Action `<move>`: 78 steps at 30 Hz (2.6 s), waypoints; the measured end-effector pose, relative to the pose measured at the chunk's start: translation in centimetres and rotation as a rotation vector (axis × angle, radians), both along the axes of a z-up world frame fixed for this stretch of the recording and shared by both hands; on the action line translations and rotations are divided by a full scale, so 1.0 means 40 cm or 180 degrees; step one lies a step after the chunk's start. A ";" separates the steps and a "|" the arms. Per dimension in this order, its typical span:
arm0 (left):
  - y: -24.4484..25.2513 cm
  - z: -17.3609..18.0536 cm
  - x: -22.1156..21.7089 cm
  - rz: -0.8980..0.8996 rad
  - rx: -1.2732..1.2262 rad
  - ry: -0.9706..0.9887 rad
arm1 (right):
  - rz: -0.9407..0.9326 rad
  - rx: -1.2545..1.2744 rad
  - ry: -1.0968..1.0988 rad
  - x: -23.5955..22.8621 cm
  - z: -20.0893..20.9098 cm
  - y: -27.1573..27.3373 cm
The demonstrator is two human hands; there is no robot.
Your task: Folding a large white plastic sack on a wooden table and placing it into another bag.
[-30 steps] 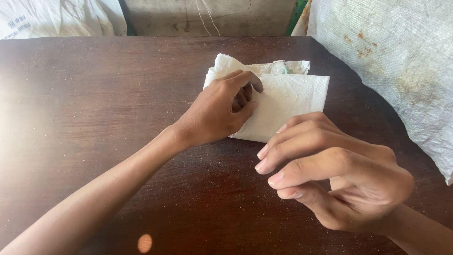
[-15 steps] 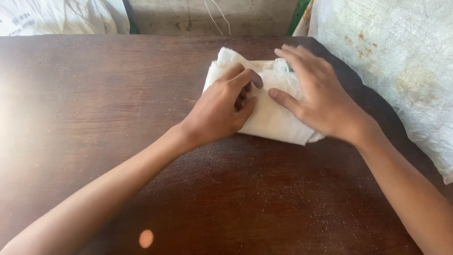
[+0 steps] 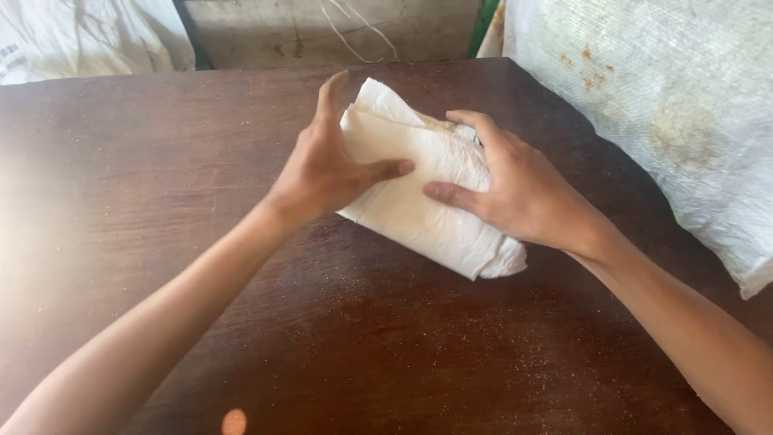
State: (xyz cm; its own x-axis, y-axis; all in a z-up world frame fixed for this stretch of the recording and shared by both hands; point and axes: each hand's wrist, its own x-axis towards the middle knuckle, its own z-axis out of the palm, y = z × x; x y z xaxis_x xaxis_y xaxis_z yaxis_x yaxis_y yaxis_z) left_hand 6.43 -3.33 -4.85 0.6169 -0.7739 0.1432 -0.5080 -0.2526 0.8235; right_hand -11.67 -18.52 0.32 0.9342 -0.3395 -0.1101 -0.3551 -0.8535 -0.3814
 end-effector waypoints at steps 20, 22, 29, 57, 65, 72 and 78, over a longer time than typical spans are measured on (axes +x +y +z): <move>0.013 0.147 -0.165 -0.1319 -0.0934 -0.0228 | 0.0311 0.1279 -0.0534 -0.256 0.037 -0.067; 0.005 0.170 -0.199 -0.1391 -0.0677 0.0009 | 0.0124 0.1355 -0.0497 -0.279 0.071 -0.055; -0.060 0.157 -0.251 -0.1745 -0.0477 0.0377 | -0.0922 0.0451 0.0735 -0.336 0.185 0.003; -0.380 0.312 -0.607 -0.1455 -0.2282 -0.1122 | -0.3200 -0.0281 -0.0832 -1.015 -0.044 -0.202; -0.327 0.336 -0.545 -0.1652 -0.1800 -0.1062 | -0.2765 -0.0081 -0.0736 -0.924 0.057 -0.283; -0.280 0.325 -0.554 -0.1550 -0.1922 -0.0947 | -0.0250 -0.1936 -0.2045 -0.714 0.215 -0.228; -0.294 0.259 -0.587 -0.1297 -0.0711 -0.0903 | -0.0301 -0.2201 -0.2150 -0.719 0.170 -0.258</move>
